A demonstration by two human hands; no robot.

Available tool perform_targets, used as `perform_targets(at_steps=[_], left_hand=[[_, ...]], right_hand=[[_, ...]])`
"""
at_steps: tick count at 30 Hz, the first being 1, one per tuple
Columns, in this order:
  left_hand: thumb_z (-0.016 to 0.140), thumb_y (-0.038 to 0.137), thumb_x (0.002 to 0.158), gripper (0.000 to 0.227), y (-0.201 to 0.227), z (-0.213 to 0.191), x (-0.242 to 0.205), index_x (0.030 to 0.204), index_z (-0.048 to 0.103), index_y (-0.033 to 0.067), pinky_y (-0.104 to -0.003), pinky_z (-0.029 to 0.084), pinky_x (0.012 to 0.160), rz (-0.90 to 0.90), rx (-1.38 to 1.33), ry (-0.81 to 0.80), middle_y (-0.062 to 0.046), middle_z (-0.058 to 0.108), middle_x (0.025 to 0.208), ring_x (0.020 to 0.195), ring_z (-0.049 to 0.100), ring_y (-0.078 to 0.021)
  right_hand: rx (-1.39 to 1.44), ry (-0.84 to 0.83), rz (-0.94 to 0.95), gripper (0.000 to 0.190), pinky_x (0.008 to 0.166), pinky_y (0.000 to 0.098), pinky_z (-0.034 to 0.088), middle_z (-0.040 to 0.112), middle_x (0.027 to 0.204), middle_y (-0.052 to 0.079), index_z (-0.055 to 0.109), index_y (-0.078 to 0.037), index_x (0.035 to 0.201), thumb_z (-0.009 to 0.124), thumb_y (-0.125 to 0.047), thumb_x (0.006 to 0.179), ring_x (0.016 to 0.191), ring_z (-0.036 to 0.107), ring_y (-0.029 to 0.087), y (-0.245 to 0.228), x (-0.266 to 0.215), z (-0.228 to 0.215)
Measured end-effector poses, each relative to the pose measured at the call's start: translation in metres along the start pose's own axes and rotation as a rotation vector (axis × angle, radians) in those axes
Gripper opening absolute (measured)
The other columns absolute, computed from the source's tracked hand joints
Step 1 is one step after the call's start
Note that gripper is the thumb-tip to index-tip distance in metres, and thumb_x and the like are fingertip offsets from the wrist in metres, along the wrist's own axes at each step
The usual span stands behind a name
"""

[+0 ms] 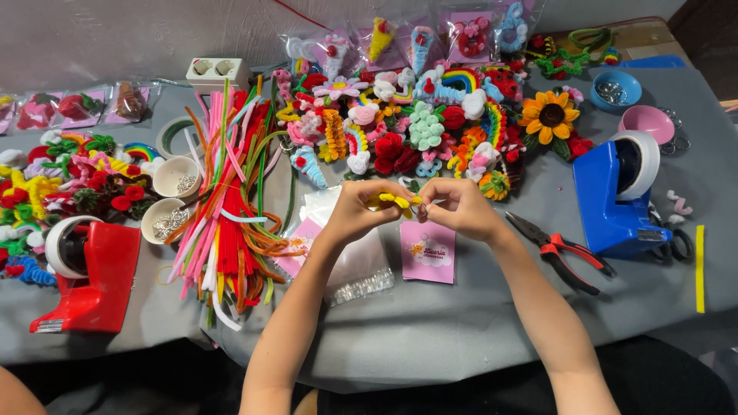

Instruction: Assembling handmade flower keyrings by attaching metal rings and packaging them into plastic bags with backing cards.

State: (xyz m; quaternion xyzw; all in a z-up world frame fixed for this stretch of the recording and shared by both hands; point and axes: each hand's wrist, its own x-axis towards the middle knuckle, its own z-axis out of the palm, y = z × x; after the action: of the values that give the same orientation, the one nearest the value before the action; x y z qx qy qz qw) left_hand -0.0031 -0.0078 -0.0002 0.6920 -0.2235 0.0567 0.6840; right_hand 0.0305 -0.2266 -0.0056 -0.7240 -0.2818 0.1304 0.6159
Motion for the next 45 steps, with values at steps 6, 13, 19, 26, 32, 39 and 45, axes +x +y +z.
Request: perform_targets(at_steps=[6,13,19,26,32,39,45], left_hand=[[0.08,-0.003,0.074,0.021,0.001,0.001,-0.001,0.091,0.08,0.0084,-0.028,0.058,0.067,0.044,0.074,-0.039,-0.009,0.079,0.085,0.074,0.071,-0.014],[0.08,-0.006,0.071,0.022,0.008,0.002,-0.002,0.087,0.079,0.0098,-0.027,0.056,0.067,0.07,0.104,-0.031,-0.007,0.078,0.083,0.073,0.07,-0.0134],[0.08,-0.007,0.072,0.025,-0.001,0.002,-0.002,0.09,0.08,0.0091,-0.03,0.056,0.067,0.119,0.155,-0.005,-0.009,0.078,0.085,0.074,0.072,-0.0196],[0.084,-0.004,0.076,0.019,-0.009,0.017,0.0,0.091,0.078,0.0067,-0.025,0.06,0.073,0.061,0.008,0.366,-0.009,0.08,0.092,0.082,0.074,-0.0129],[0.084,-0.002,0.077,0.015,-0.005,0.029,-0.002,0.089,0.076,0.0019,-0.029,0.061,0.074,-0.024,-0.119,0.47,-0.013,0.079,0.093,0.085,0.073,-0.0158],[0.084,-0.005,0.075,0.017,-0.004,0.026,-0.001,0.089,0.077,0.0022,-0.028,0.061,0.074,-0.039,-0.103,0.441,-0.014,0.079,0.092,0.084,0.071,-0.0136],[0.088,-0.004,0.074,0.018,-0.001,0.028,-0.001,0.086,0.078,0.0041,-0.025,0.061,0.073,0.006,-0.117,0.457,-0.011,0.08,0.09,0.082,0.073,-0.0117]], right_hand=[[-0.02,-0.029,0.077,0.004,0.068,0.0358,0.061,0.067,0.081,0.009,0.063,-0.001,0.079,0.061,0.0,0.082,0.082,0.066,0.018,-0.036,-0.003,0.014],[0.148,-0.043,0.221,0.007,0.07,0.0411,0.065,0.065,0.078,0.014,0.064,0.003,0.085,0.057,0.001,0.085,0.078,0.065,0.021,-0.036,-0.001,0.013],[0.259,0.012,0.307,0.011,0.073,0.0382,0.065,0.069,0.08,0.017,0.066,0.005,0.086,0.057,0.0,0.089,0.077,0.068,0.02,-0.022,0.001,0.012],[0.31,0.231,-0.003,0.025,0.085,0.0293,0.061,0.073,0.101,0.014,0.067,0.003,0.106,0.08,0.002,0.085,0.091,0.071,0.015,0.023,0.011,0.023],[0.053,0.568,-0.214,0.013,0.074,0.0288,0.062,0.078,0.088,0.013,0.07,0.0,0.102,0.077,-0.003,0.093,0.076,0.073,0.014,0.019,0.007,0.043],[-0.238,0.62,-0.46,0.007,0.067,0.0282,0.063,0.077,0.08,0.009,0.078,-0.004,0.094,0.079,0.002,0.09,0.066,0.073,0.014,0.007,0.007,0.039],[-0.302,0.612,-0.488,0.01,0.068,0.0309,0.062,0.077,0.079,0.008,0.08,-0.007,0.092,0.079,0.002,0.088,0.069,0.075,0.018,-0.006,0.005,0.042]])
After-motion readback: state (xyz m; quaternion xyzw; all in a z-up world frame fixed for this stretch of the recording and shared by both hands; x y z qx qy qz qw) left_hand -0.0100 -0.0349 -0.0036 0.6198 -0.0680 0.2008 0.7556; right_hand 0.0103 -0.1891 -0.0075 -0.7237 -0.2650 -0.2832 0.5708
